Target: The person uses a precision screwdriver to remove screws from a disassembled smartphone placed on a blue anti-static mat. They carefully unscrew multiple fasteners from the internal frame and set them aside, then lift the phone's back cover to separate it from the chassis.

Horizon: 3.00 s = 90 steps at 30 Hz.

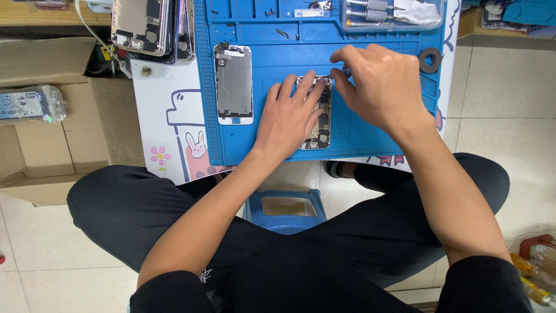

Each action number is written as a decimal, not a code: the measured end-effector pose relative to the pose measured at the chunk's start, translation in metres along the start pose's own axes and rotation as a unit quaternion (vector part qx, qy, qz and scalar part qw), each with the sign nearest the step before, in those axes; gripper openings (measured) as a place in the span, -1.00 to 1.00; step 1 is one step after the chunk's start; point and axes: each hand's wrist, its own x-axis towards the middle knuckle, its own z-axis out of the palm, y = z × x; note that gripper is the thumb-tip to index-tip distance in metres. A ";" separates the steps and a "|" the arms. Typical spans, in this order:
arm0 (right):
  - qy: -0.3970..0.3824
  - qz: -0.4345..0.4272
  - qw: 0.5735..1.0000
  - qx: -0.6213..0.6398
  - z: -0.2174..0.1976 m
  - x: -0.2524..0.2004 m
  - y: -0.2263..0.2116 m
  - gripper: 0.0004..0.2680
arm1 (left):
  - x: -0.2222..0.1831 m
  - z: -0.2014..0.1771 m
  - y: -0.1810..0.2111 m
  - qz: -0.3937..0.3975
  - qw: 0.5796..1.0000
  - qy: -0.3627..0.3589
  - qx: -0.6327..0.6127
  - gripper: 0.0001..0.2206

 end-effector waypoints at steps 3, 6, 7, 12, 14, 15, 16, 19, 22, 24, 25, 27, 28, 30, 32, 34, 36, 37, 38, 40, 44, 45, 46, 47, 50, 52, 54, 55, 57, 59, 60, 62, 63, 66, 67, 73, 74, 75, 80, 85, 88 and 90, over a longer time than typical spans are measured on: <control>0.009 -0.006 1.000 0.009 -0.002 0.001 0.000 -0.92 | 0.000 0.002 0.001 -0.001 1.000 -0.001 0.009 -0.52; 0.025 -0.002 0.999 0.035 -0.008 0.002 0.000 -0.93 | 0.000 0.002 0.001 -0.001 1.000 0.000 0.011 -0.51; 0.025 -0.002 0.999 0.034 -0.010 0.002 0.003 -0.93 | 0.000 0.001 0.000 -0.001 1.000 0.000 0.011 -0.51; 0.053 0.044 0.990 0.120 -0.016 -0.005 0.018 -0.90 | 0.000 0.000 0.000 0.006 1.000 -0.013 0.014 -0.48; 0.066 0.054 0.977 0.193 -0.024 -0.003 0.020 -0.93 | 0.001 0.000 0.000 0.008 1.000 -0.014 0.019 -0.47; 0.079 0.063 0.959 0.266 -0.028 -0.003 0.021 -0.89 | 0.001 0.000 0.000 0.010 1.000 -0.015 0.024 -0.47; 0.078 0.064 0.959 0.266 -0.030 -0.003 0.022 -0.89 | 0.001 0.001 -0.001 0.010 1.000 -0.015 0.024 -0.47; 0.080 0.118 0.918 0.370 -0.035 -0.006 0.026 -0.91 | 0.001 0.003 -0.001 0.011 1.000 -0.021 0.020 -0.47; 0.107 0.104 0.888 0.435 -0.031 -0.008 0.033 -0.86 | 0.002 0.001 -0.001 0.011 1.000 -0.020 0.021 -0.48; 0.143 0.152 0.856 0.474 -0.021 -0.012 0.035 -0.87 | 0.001 0.002 -0.001 0.010 1.000 -0.020 0.021 -0.47; 0.143 0.152 0.856 0.474 -0.015 -0.010 0.035 -0.87 | 0.001 0.002 -0.001 0.011 1.000 -0.019 0.021 -0.47; 0.164 0.198 0.779 0.572 -0.001 -0.006 0.034 -0.90 | 0.000 0.002 -0.001 0.007 1.000 -0.004 0.010 -0.55; 0.165 0.198 0.779 0.572 0.000 -0.005 0.033 -0.90 | 0.001 0.002 0.001 0.008 1.000 -0.004 0.011 -0.55; 0.095 0.286 0.642 0.705 0.007 0.001 0.028 -0.83 | 0.000 0.003 0.000 0.004 1.000 -0.003 0.010 -0.57; 0.088 0.281 0.650 0.700 0.008 0.006 0.021 -0.76 | 0.001 0.000 0.000 0.002 1.000 -0.007 0.016 -0.53; 0.082 0.275 0.658 0.696 0.009 0.013 0.012 -0.68 | 0.001 -0.001 -0.001 0.000 1.000 -0.010 0.023 -0.49; 0.082 0.307 0.649 0.691 0.011 0.020 0.003 -0.62 | 0.001 0.000 -0.001 0.003 1.000 -0.003 -0.008 -0.51; 0.082 0.306 0.650 0.691 0.021 0.021 0.002 -0.62 | 0.002 -0.002 -0.001 0.002 1.000 -0.002 -0.007 -0.51; 0.099 0.286 0.665 0.682 0.031 0.023 0.002 -0.74 | 0.002 -0.003 -0.001 0.003 1.000 -0.003 0.000 -0.50; 0.115 0.265 0.681 0.673 0.046 0.028 -0.001 -0.84 | 0.003 -0.004 0.000 0.002 1.000 -0.004 0.008 -0.49; 0.166 0.222 0.732 0.622 0.062 0.049 -0.009 -0.89 | 0.003 -0.005 0.001 -0.005 1.000 0.000 0.009 -0.47; 0.183 0.200 0.745 0.609 0.065 0.056 -0.010 -0.88 | 0.003 -0.006 0.001 -0.007 1.000 0.002 0.010 -0.48; 0.182 0.197 0.746 0.610 0.067 0.064 -0.013 -0.88 | 0.004 -0.004 0.001 -0.010 1.000 0.004 0.011 -0.48; 0.181 0.189 0.755 0.602 0.069 0.071 -0.016 -0.89 | 0.004 -0.003 0.001 -0.012 1.000 -0.002 0.012 -0.47; 0.180 0.173 0.787 0.564 0.072 0.091 -0.029 -0.89 | 0.003 -0.003 0.000 -0.017 1.000 -0.005 -0.002 -0.49; 0.179 0.164 0.812 0.531 0.073 0.102 -0.034 -0.90 | 0.003 -0.003 0.000 -0.020 1.000 0.000 -0.019 -0.51; 0.185 0.149 0.858 0.454 0.076 0.109 -0.036 -0.92 | 0.002 0.000 0.000 -0.011 0.999 -0.014 -0.029 -0.47; 0.185 0.147 0.859 0.453 0.075 0.110 -0.037 -0.92 | 0.001 -0.001 0.000 -0.013 0.999 -0.012 -0.029 -0.47; 0.192 0.106 0.879 0.422 0.071 0.114 -0.039 -0.90 | 0.001 -0.003 -0.001 -0.013 0.999 -0.015 -0.025 -0.40; 0.176 0.112 0.888 0.410 0.072 0.114 -0.037 -0.91 | 0.001 -0.003 -0.001 -0.015 0.999 -0.010 -0.032 -0.40; 0.158 0.123 0.895 0.398 0.073 0.113 -0.036 -0.91 | 0.000 -0.003 -0.001 -0.014 0.999 -0.010 -0.040 -0.41; 0.149 0.115 0.899 0.395 0.073 0.114 -0.037 -0.92 | 0.000 -0.001 -0.001 -0.015 0.999 -0.010 -0.040 -0.41; 0.142 0.109 0.903 0.391 0.072 0.114 -0.037 -0.93 | 0.000 -0.001 -0.001 -0.013 0.999 -0.009 -0.040 -0.41; 0.135 0.090 0.911 0.380 0.074 0.116 -0.034 -0.94 | 0.002 -0.005 -0.001 -0.021 0.999 -0.005 -0.031 -0.41; 0.135 0.088 0.911 0.380 0.076 0.116 -0.033 -0.94 | 0.002 -0.005 -0.001 -0.022 0.999 -0.005 -0.030 -0.41; 0.125 0.085 0.919 0.364 0.079 0.116 -0.030 -0.95 | 0.002 -0.005 -0.001 -0.020 0.999 -0.004 -0.027 -0.38; 0.126 0.076 0.922 0.357 0.080 0.116 -0.030 -0.94 | 0.002 -0.004 -0.001 -0.020 0.999 -0.002 -0.026 -0.38; 0.129 0.068 0.925 0.351 0.080 0.116 -0.029 -0.94 | 0.002 -0.004 -0.001 -0.019 1.000 0.002 -0.025 -0.37; 0.132 0.070 0.920 0.363 0.078 0.116 -0.031 -0.95 | 0.001 -0.005 -0.001 -0.019 1.000 -0.002 -0.019 -0.38; 0.137 0.080 0.912 0.379 0.064 0.114 -0.035 -0.93 | 0.002 -0.005 -0.002 -0.019 1.000 0.001 -0.023 -0.39; 0.163 0.111 0.866 0.459 0.052 0.108 -0.034 -0.92 | 0.005 -0.005 -0.005 -0.038 0.993 0.025 -0.108 -0.43; 0.159 0.203 0.713 0.652 0.055 0.098 -0.026 -0.93 | 0.009 -0.012 -0.009 -0.108 0.959 0.057 -0.255 -0.57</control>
